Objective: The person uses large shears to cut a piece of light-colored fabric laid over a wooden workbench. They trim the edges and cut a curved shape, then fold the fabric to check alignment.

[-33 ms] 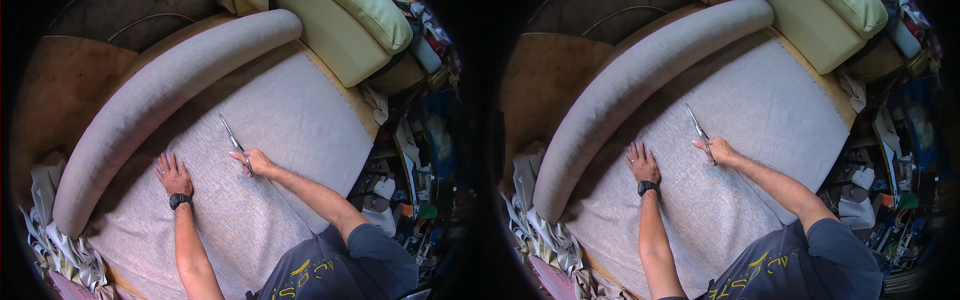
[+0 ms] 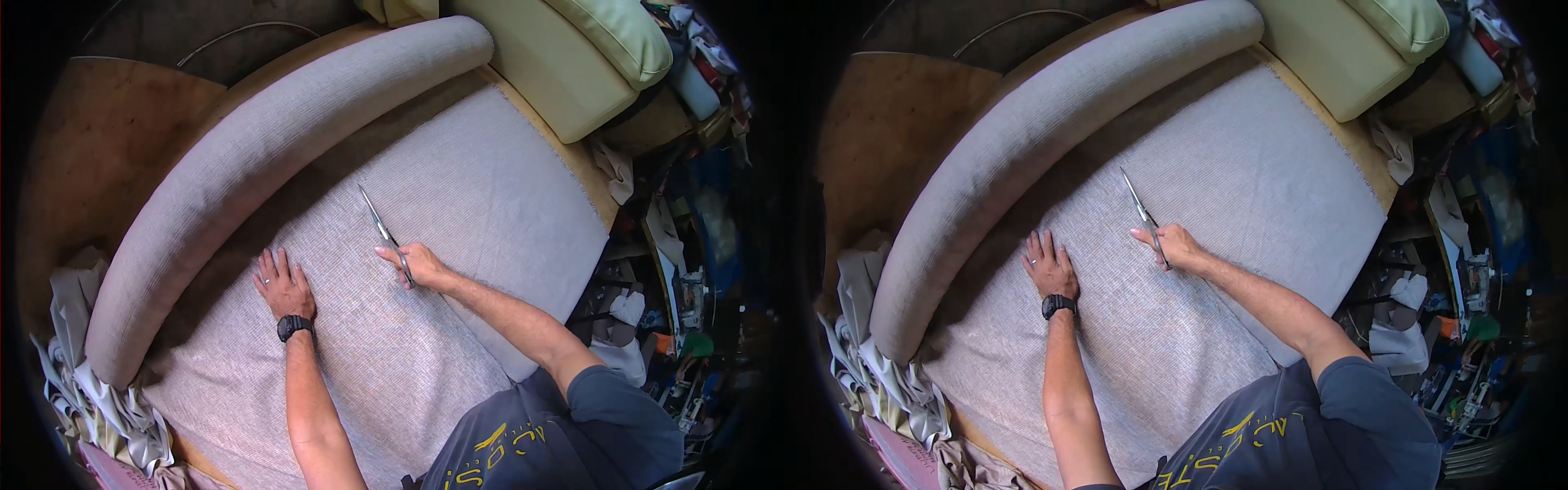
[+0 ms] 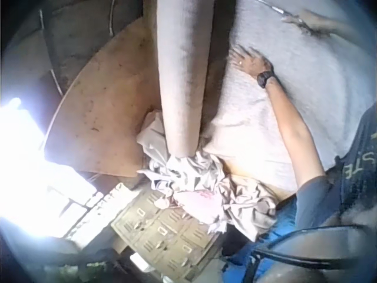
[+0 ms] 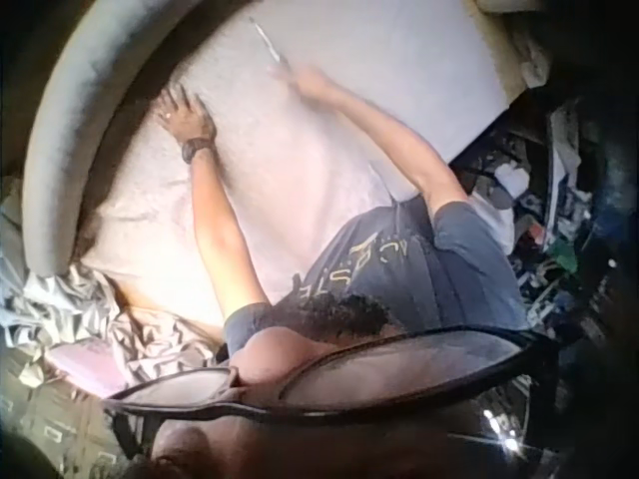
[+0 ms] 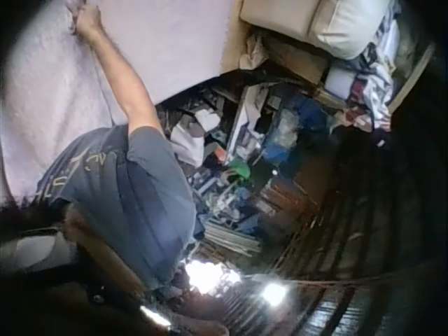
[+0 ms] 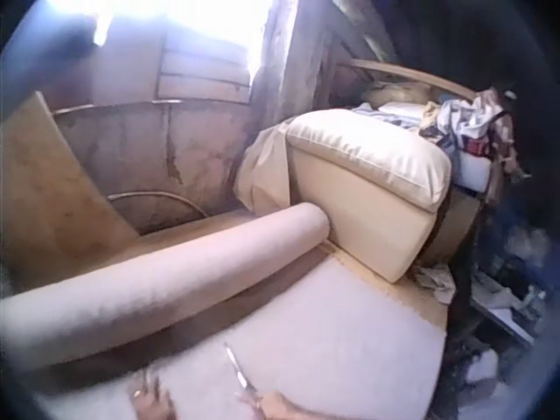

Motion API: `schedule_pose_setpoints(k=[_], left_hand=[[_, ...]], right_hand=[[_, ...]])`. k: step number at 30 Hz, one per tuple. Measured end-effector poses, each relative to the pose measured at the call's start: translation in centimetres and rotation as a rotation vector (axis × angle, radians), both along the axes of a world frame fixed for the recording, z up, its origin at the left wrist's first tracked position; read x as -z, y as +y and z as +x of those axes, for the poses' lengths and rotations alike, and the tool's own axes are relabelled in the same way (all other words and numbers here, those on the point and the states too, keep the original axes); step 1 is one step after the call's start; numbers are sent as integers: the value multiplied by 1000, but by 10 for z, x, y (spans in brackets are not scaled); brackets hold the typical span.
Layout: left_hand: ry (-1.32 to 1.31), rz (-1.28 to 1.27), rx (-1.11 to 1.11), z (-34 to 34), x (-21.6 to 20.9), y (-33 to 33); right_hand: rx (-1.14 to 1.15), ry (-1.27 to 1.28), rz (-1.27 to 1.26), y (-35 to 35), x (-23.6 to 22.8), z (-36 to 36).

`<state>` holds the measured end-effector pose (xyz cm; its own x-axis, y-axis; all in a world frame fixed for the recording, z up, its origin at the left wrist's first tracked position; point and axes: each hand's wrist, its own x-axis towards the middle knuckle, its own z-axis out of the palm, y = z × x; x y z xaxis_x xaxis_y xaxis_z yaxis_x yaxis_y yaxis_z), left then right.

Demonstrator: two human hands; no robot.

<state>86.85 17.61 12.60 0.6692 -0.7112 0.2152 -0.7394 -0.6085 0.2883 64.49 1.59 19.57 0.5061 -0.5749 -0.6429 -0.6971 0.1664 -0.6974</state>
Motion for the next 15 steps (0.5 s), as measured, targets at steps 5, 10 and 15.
schedule_pose_setpoints(k=[5, 10, 15], left_hand=[[14, -20, -2, 0, -1, -1], [20, -7, -4, 1, 2, 1], [31, -18, -5, -1, -2, 3]], right_hand=[[-31, 67, -64, -2, 9, 2], [5, 57, -36, -9, 17, 6], [59, 23, -71, -3, 15, 12]])
